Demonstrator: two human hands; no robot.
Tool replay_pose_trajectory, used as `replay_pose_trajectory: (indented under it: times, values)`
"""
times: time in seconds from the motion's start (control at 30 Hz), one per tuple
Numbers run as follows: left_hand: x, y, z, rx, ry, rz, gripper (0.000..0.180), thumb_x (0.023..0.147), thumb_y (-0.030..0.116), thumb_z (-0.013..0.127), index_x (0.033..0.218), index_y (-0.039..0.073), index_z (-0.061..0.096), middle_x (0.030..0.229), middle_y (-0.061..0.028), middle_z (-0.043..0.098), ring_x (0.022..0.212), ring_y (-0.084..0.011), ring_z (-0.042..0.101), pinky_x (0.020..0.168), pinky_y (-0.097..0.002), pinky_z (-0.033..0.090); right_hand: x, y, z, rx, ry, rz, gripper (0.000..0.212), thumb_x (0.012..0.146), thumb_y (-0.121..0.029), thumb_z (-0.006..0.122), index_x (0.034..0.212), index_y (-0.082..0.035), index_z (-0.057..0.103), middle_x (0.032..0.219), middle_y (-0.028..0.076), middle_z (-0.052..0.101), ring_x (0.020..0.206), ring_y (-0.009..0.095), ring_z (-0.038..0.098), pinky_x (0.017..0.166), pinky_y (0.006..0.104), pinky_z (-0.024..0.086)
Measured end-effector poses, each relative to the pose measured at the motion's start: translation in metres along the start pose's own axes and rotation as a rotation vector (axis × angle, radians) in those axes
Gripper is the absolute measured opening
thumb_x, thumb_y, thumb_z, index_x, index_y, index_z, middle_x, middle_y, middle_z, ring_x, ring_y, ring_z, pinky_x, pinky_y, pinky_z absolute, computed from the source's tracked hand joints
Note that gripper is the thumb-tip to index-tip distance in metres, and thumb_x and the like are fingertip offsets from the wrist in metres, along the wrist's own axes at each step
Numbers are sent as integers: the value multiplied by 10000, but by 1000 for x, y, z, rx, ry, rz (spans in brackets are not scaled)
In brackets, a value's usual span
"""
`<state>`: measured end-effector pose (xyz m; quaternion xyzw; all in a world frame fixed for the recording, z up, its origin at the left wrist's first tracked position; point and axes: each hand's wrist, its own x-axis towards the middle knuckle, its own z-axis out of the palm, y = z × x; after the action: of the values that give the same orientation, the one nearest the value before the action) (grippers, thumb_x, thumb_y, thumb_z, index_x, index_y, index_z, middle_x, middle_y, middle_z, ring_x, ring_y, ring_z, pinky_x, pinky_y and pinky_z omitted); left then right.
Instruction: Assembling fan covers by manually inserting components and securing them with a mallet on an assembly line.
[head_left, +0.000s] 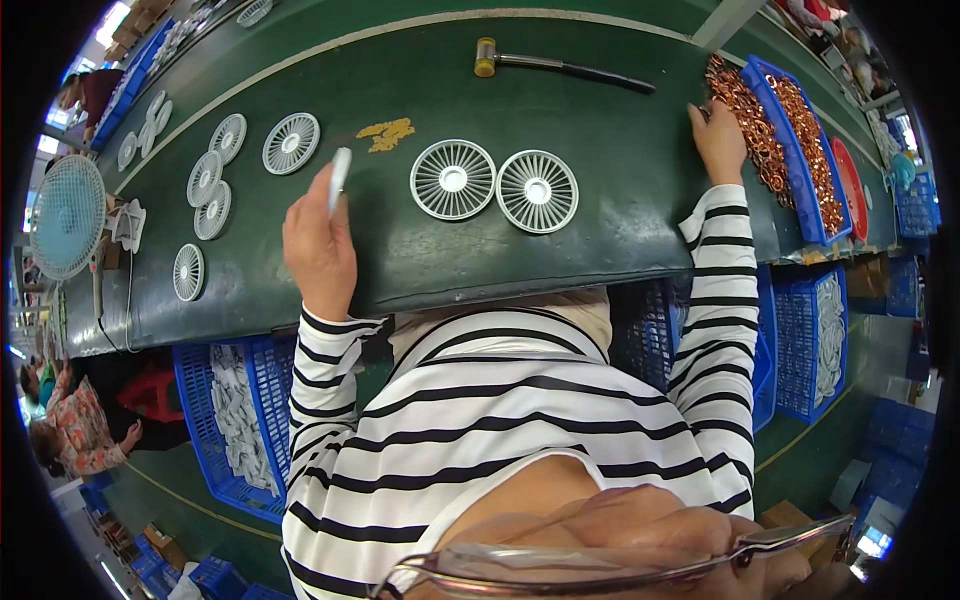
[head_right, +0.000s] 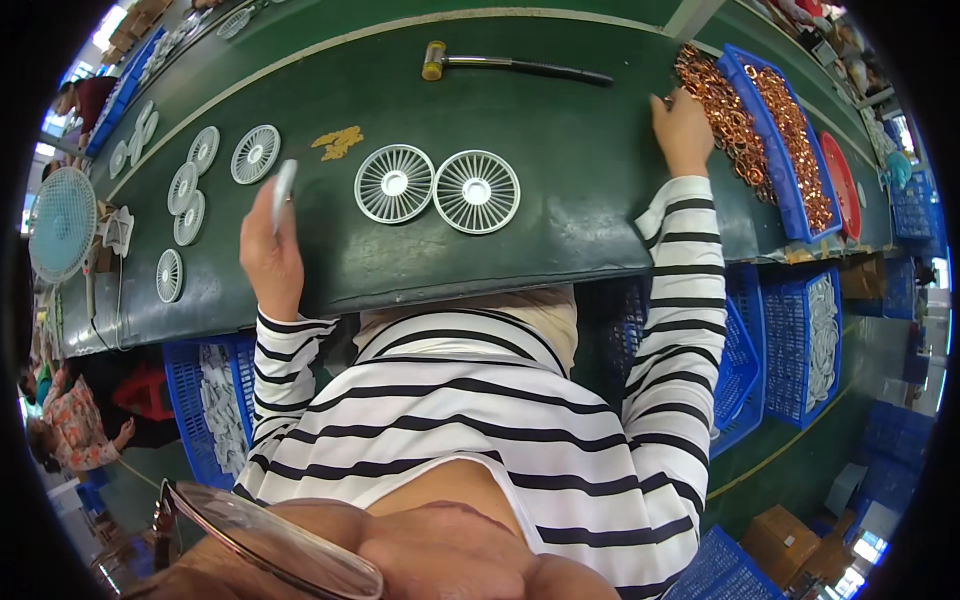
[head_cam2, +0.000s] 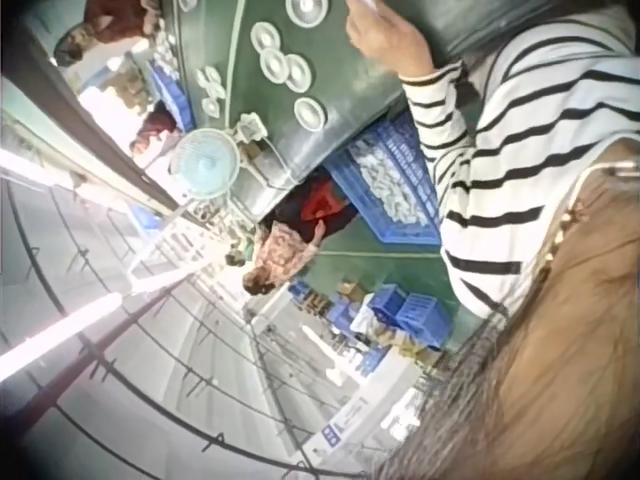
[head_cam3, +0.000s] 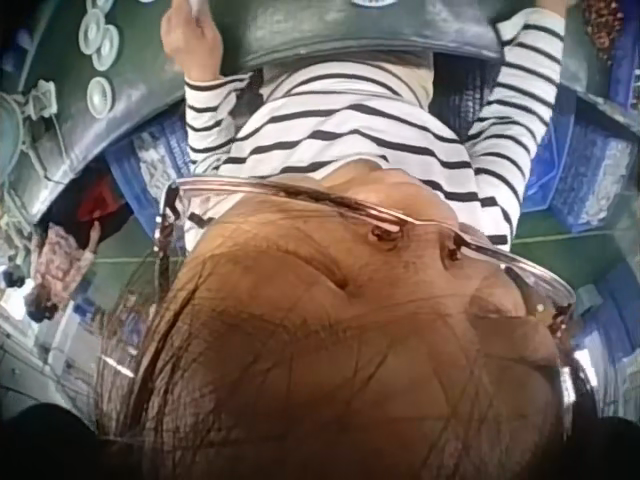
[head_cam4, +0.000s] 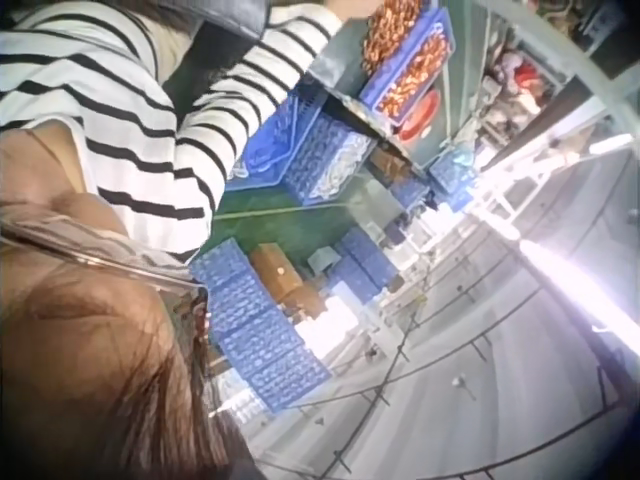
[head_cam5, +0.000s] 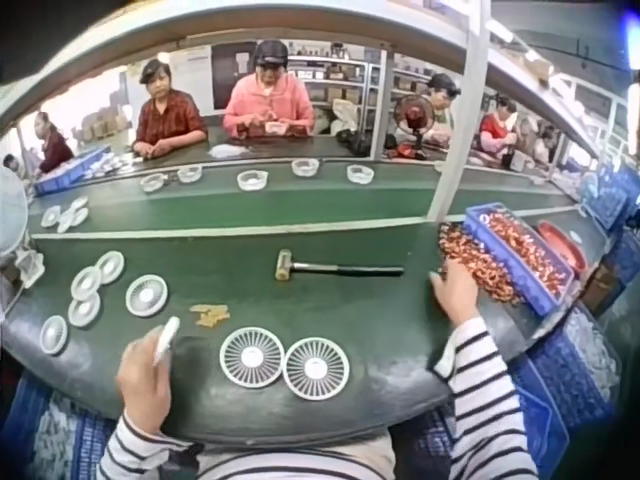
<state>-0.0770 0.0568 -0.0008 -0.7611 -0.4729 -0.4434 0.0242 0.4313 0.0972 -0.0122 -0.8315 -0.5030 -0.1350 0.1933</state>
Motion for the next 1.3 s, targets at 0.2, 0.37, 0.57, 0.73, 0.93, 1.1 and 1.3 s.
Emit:
replay_pose_trajectory:
  times: [0.2,0.37,0.57,0.73,0.93,1.1,1.3]
  values:
    - [-5,4,-1,141,-313,81,389,840,178,662,1219,116,600,1302,-154,543,1228,-407,435,1019,-471,353,-2,24,19,121,102,-294,281,870,-324,630,852,-44,645,830,178,641,777,375,619,663,468,482]
    - [25,-10,-6,85,-267,107,421,836,224,675,1228,101,584,1296,-197,533,1225,-400,457,1011,-463,377,-7,11,3,130,33,-143,318,927,-369,541,891,-73,652,811,176,671,771,403,634,682,475,495]
    - [68,-98,17,309,-144,88,541,814,369,696,1182,-10,576,1161,-208,593,1127,-391,526,945,-441,433,-3,14,6,-22,164,-118,396,932,-436,518,908,-57,631,920,198,644,844,398,629,714,504,498]
    - [65,-134,28,402,-264,-156,611,791,512,669,1200,64,600,1074,-181,604,998,-351,592,831,-427,482,-17,-6,3,-29,-42,-87,250,899,-333,557,950,-101,634,905,142,665,841,358,641,708,462,505]
    - [69,-117,13,536,-386,-300,521,878,493,494,1150,70,629,952,-235,660,878,-398,645,777,-469,512,-49,-46,-23,467,161,-320,132,870,-167,658,947,-62,644,863,96,646,716,244,633,649,332,494]
    - [66,-103,-3,514,-271,-453,472,876,484,534,1048,63,658,823,-235,670,820,-417,647,727,-494,507,-87,-84,-52,742,212,-393,119,837,-59,691,940,-6,663,874,100,661,697,187,620,616,276,493]
    - [45,-87,-9,382,10,-360,345,822,364,689,1011,76,671,841,-189,685,796,-375,661,691,-442,514,-125,-110,-60,774,299,-511,146,771,-20,731,898,-22,659,875,91,669,754,257,621,652,323,495]
